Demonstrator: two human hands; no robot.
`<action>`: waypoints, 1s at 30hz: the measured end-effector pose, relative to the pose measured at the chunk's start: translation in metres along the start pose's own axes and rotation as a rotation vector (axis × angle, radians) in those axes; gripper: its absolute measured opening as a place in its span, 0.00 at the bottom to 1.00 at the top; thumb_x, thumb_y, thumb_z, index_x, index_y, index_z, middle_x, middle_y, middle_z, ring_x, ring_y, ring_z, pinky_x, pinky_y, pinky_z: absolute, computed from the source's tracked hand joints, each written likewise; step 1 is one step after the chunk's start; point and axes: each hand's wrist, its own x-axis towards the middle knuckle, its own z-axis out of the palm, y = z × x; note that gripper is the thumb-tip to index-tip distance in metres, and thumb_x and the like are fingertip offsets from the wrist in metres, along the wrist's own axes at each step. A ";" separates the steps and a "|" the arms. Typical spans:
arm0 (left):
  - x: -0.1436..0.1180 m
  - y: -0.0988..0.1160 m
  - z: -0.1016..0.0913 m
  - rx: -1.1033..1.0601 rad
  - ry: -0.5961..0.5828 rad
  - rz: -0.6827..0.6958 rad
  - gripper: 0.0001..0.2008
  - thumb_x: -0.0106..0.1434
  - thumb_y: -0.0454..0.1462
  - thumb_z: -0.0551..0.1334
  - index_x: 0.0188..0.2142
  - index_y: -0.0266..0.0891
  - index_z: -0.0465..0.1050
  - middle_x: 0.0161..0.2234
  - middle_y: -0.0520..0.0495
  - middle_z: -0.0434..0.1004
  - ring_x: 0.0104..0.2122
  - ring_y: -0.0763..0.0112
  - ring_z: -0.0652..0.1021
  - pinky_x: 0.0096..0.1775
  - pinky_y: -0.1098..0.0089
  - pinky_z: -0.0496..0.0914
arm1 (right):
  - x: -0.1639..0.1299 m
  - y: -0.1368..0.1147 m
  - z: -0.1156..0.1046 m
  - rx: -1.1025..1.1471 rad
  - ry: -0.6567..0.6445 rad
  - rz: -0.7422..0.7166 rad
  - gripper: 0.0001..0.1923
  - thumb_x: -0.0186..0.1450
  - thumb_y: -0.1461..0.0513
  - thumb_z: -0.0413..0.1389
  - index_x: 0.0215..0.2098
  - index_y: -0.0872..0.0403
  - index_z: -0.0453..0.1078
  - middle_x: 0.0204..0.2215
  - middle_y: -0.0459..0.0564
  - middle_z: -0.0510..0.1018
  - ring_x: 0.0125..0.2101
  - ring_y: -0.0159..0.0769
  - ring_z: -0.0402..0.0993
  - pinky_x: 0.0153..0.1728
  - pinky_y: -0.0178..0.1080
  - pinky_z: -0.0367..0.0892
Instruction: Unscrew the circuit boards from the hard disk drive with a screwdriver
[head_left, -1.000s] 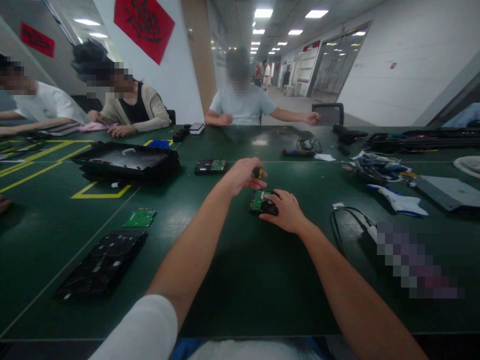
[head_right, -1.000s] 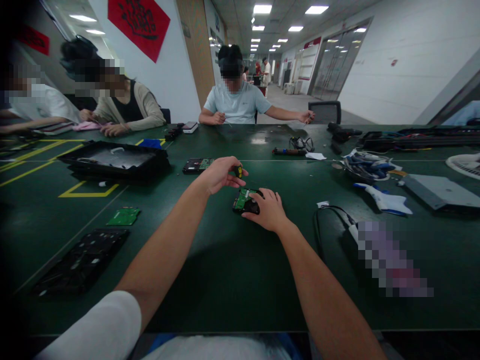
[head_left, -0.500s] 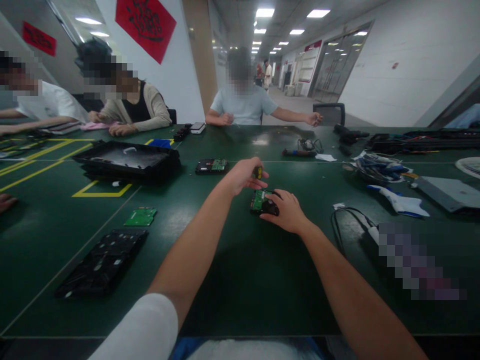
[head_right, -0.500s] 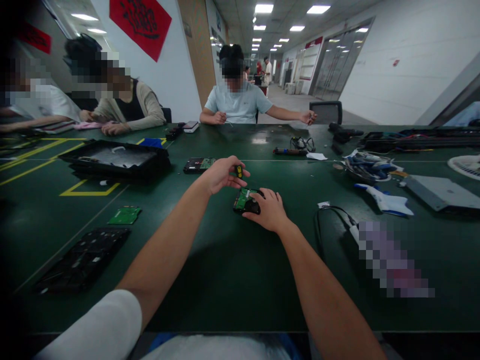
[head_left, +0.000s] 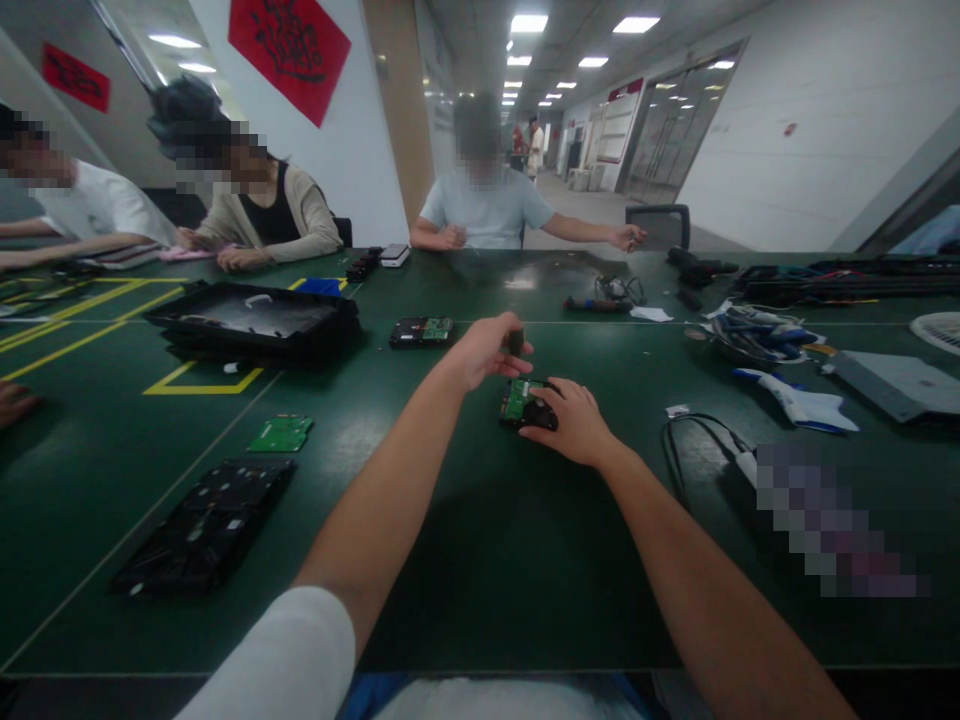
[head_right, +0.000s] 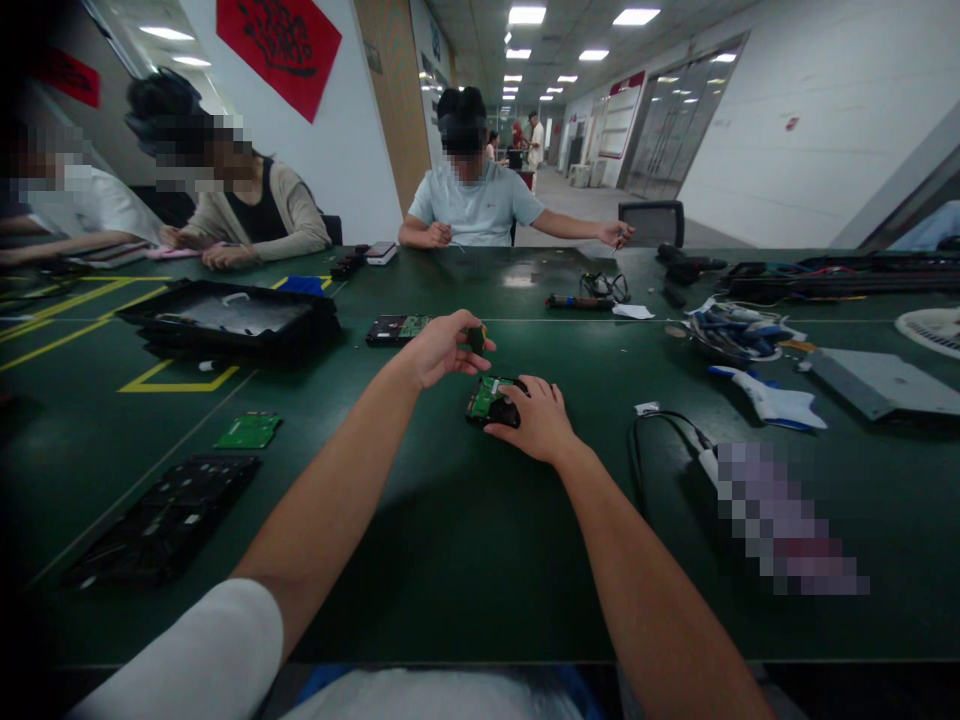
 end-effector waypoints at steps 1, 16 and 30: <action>0.000 0.000 0.000 -0.015 -0.008 -0.008 0.12 0.65 0.44 0.58 0.40 0.38 0.69 0.40 0.40 0.82 0.26 0.66 0.82 0.25 0.71 0.73 | 0.000 0.000 0.000 0.000 -0.001 0.001 0.40 0.62 0.36 0.58 0.65 0.46 0.66 0.67 0.60 0.64 0.68 0.60 0.55 0.65 0.67 0.51; 0.003 0.000 -0.002 0.103 0.055 0.072 0.14 0.64 0.43 0.58 0.38 0.35 0.77 0.34 0.42 0.78 0.24 0.70 0.79 0.26 0.71 0.70 | 0.000 0.000 0.001 -0.002 0.013 -0.009 0.40 0.62 0.36 0.58 0.65 0.46 0.66 0.67 0.60 0.64 0.67 0.59 0.56 0.65 0.66 0.52; 0.001 0.001 -0.001 0.154 0.095 0.093 0.14 0.64 0.45 0.60 0.35 0.37 0.77 0.35 0.42 0.79 0.24 0.71 0.75 0.27 0.71 0.69 | 0.000 0.003 0.003 -0.003 0.003 -0.005 0.40 0.63 0.35 0.57 0.65 0.46 0.65 0.67 0.60 0.63 0.68 0.59 0.56 0.66 0.66 0.51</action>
